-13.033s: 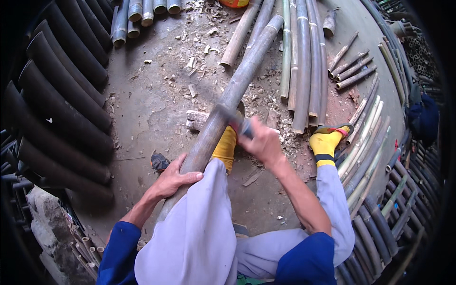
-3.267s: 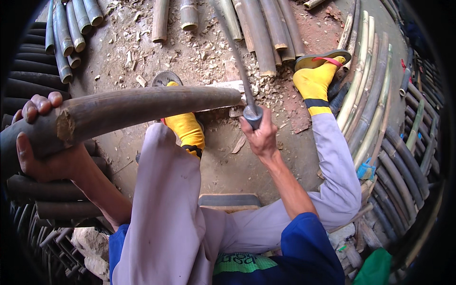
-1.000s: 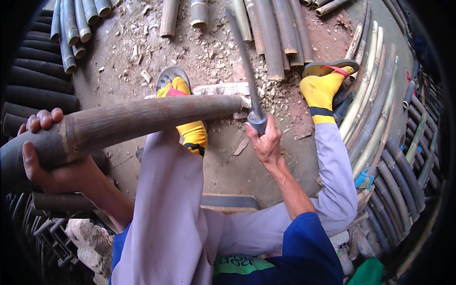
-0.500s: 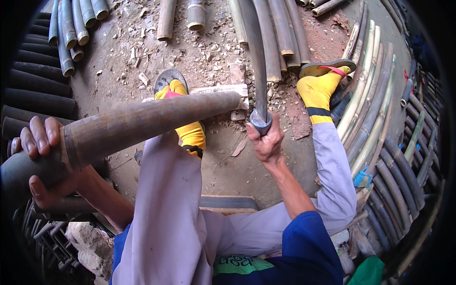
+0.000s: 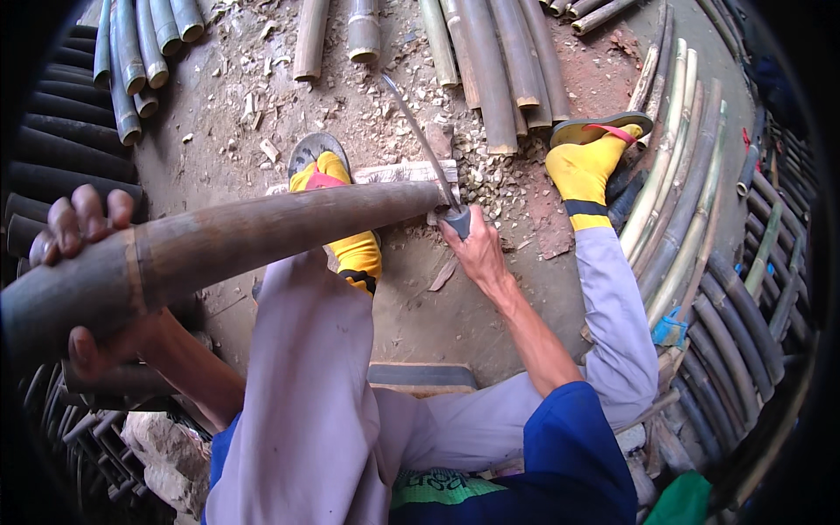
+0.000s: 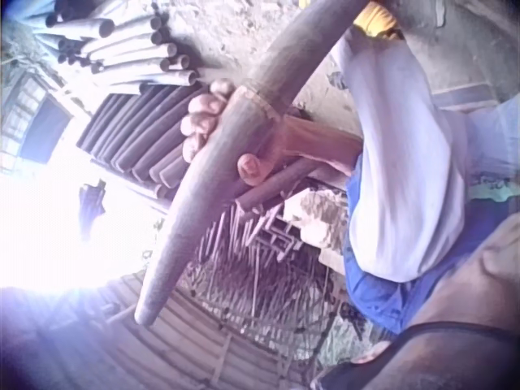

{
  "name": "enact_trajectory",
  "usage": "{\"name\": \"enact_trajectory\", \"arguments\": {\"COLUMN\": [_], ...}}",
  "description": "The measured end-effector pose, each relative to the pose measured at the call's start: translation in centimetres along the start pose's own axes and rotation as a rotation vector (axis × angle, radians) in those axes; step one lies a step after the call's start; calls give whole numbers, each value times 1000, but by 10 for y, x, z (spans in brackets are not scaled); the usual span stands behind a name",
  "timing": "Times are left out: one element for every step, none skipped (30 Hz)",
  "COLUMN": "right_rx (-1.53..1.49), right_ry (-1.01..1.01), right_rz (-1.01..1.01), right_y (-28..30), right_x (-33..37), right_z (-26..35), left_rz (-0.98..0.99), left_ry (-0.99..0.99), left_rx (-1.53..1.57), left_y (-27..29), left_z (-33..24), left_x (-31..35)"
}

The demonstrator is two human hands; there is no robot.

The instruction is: The person sits on the ground and uses a knife to sharpen the end of a long bamboo pole. They repeatedly scrape the knife along the bamboo to create a tapered point, rotating the pole to work on different sides. The person occasionally pauses to inspect the sharpened tip before continuing the scraping motion.

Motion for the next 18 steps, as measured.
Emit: {"name": "enact_trajectory", "arguments": {"right_rx": [-38, -73, -108, -117, -133, -150, -163, -180, -167, -153, -137, -72, 83, 43, 4, -45, -98, -152], "right_ry": [-21, -44, -70, 6, 54, 102, 130, 202, 234, 276, 309, 109, 116, 88, 59, 75, 106, 137], "right_rz": [4, 29, 52, 17, -40, -98, -169, -257, -282, -308, -333, -70, -77, -48, -18, -61, -108, -154], "right_y": [2, 7, 9, 14, 20, 27, 37, 46, 44, 39, 31, 4, 8, 11, 14, 21, 28, 34], "right_x": [-1, 2, 4, -4, -1, 7, 16, 17, 18, 17, 18, 6, 3, 3, 5, 16, 20, 21], "right_z": [2, 10, 15, 23, 32, 44, 55, 64, 62, 58, 50, 20, 23, 26, 31, 39, 48, 53], "left_rz": [-62, -324, -388, -455, -520, -520, -481, -438, -395, -378, -362, -339, -365, -391, -418, -424, -392, -361], "left_ry": [54, 14, -53, -126, -199, -213, -193, -182, -171, -177, -175, -172, -182, -191, -200, -216, -204, -193], "left_rx": [42, -111, -140, -176, -212, -269, -228, -190, -153, -165, -175, -175, -169, -162, -155, -202, -180, -159], "left_y": [-8, -13, -8, -3, 2, 6, 13, 20, 21, 19, 15, 10, 9, 7, 5, 3, 2, 2], "left_z": [8, 3, 0, -5, -11, -13, -12, -14, -14, -14, -12, -9, -10, -13, -14, -14, -13, -13], "left_x": [3, 8, 10, 13, 17, 25, 26, 25, 25, 25, 26, 25, 26, 29, 30, 30, 28, 26]}}
Point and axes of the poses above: each hand's wrist, its own x-axis away from the middle knuckle, its own y-axis out of the back of the hand, z = x × y, the point moved 6 cm from there along -x, towards the middle knuckle, and after that the axes turned 8 degrees about x, right-handed, at the moved point
